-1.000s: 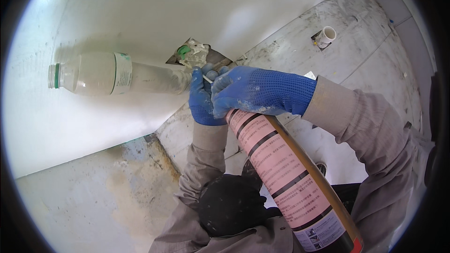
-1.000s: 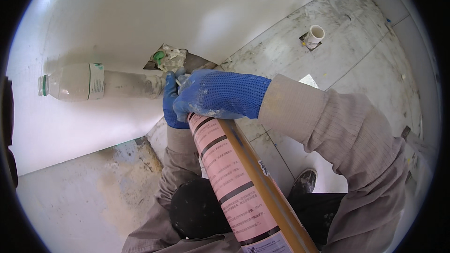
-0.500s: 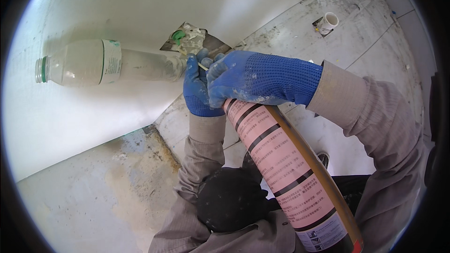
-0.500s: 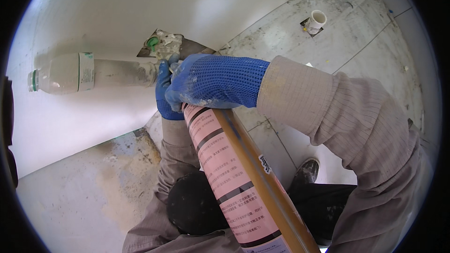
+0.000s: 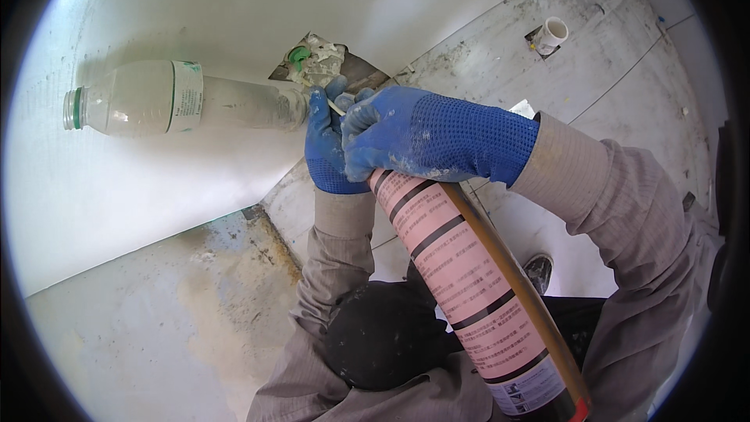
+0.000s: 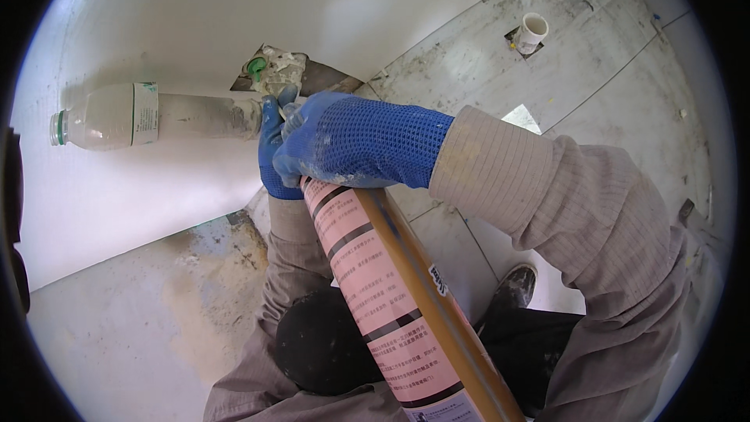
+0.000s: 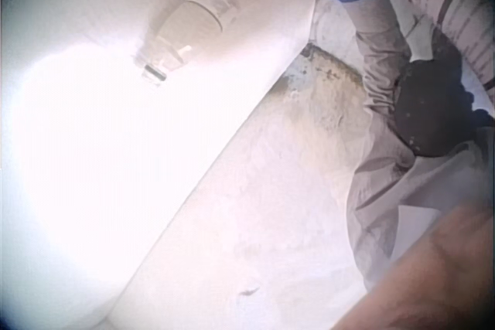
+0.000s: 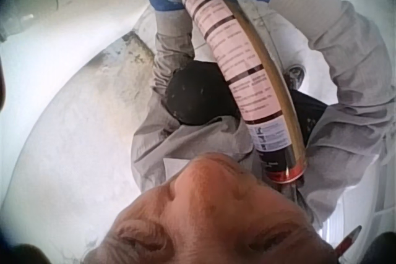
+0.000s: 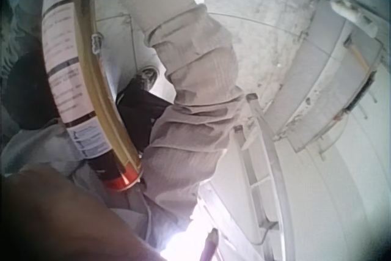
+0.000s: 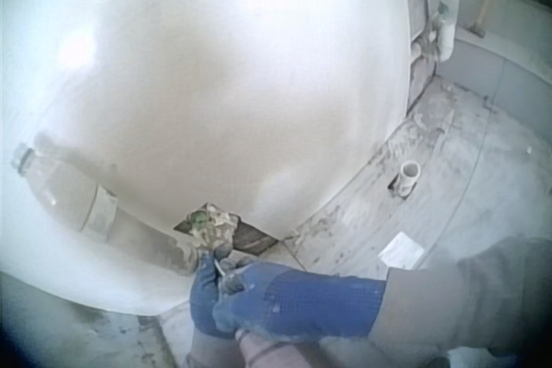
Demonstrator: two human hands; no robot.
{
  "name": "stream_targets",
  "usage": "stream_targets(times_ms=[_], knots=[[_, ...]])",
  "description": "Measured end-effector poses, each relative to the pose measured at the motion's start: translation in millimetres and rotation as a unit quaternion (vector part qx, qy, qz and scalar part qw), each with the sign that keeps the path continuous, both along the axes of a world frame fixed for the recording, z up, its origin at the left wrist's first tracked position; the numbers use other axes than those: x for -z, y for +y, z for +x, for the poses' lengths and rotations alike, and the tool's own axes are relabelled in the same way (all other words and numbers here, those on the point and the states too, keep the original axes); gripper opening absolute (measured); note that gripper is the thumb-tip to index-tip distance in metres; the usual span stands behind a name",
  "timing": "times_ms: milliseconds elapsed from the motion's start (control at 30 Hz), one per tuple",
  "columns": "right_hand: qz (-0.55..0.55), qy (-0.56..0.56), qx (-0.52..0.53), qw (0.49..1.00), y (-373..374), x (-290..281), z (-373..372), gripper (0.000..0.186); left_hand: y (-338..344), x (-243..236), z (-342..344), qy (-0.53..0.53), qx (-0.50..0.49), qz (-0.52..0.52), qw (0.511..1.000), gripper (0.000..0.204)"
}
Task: The person applies expanding foam around a pipe protruding from the wall, then measures and cuts a white tile trim piece to fit around the pipe. They use a utility knife to score and snap the trim, and a tape measure to verify dimensions before positioning the piece against the wall.
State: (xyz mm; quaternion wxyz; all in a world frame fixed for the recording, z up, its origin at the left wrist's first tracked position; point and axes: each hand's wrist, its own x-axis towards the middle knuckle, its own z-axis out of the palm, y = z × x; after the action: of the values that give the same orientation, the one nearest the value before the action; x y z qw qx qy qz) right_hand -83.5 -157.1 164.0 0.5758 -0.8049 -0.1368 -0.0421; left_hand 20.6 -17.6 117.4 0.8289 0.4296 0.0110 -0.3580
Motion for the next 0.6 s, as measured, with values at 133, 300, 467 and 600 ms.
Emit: stream_targets(times_ms=[133, 300, 467, 600], knots=[[0.119, 0.061, -0.014, 0.991, 1, -1, -6, 0.023, 0, 0, -4, 0.004, 0.011, -0.039, 0.999, 0.039], [0.068, -0.041, -0.001, 0.997, 4, 15, -4, 0.025, 4, 5, -5, -0.028, 0.045, -0.074, 0.996, 0.043], [0.147, 0.030, -0.021, 0.988, 5, 15, -6, 0.023, 12, 6, -3, -0.051, 0.040, -0.073, 0.995, 0.046], [0.112, -0.007, -0.008, 0.994, 3, 25, -8, 0.022, 2, 1, -10, -0.085, 0.009, 0.002, 0.996, 0.045]])
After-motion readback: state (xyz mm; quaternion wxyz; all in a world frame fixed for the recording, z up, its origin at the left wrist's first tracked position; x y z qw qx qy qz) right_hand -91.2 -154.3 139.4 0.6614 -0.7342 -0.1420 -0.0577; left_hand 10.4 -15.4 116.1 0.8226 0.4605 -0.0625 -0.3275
